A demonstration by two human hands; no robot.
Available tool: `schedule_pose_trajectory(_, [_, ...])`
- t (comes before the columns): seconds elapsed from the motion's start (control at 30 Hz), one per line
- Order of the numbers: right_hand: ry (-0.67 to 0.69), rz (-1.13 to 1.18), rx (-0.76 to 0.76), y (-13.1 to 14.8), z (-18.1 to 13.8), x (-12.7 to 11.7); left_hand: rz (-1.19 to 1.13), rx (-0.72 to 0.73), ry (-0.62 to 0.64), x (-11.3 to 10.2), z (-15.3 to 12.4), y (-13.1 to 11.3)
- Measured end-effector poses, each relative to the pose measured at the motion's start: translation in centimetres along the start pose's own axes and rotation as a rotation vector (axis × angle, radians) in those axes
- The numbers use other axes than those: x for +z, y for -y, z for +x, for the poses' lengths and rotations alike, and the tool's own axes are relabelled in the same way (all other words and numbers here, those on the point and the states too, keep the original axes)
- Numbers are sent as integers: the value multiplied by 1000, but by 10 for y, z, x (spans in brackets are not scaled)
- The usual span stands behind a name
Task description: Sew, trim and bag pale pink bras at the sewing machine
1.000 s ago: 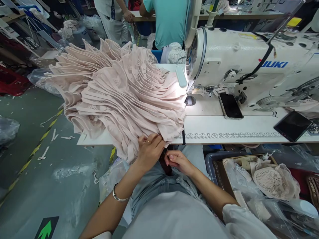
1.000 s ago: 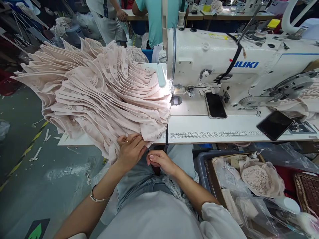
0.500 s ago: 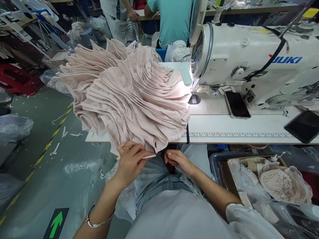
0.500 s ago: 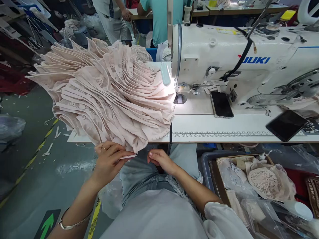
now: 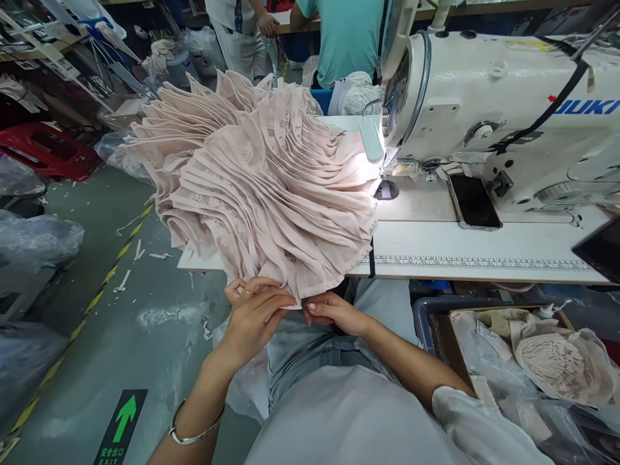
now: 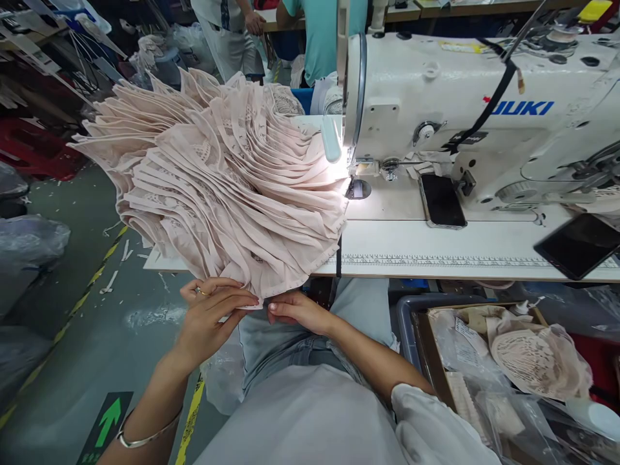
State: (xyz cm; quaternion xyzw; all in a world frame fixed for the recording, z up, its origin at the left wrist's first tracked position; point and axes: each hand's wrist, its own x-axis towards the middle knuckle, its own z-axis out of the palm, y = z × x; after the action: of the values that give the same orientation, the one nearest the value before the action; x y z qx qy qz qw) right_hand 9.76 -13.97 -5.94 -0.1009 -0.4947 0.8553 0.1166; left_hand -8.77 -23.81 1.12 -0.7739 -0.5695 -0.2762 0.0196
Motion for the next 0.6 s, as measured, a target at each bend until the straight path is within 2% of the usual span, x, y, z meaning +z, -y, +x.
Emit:
schedule_pose_trajectory(0.13, [1,12,9,-1,2,1,16,14,-6,0,1,0])
schedule_pose_trajectory(0.27, [27,-82,-68,5,0,4,198,-38,13,8,8,-2])
schedule_pose_trajectory(0.4, [81,-96,-77,-2,-9,1,383,98,10,20,19,-2])
schedule_pose_trajectory(0.53, [-164,134,-109,-16,-18,-10,389,126,-60,22,22,-2])
schedule_pose_trajectory(0.6, [-227,155,-79,-19,-19,-14,375,119,-82,18,19,-1])
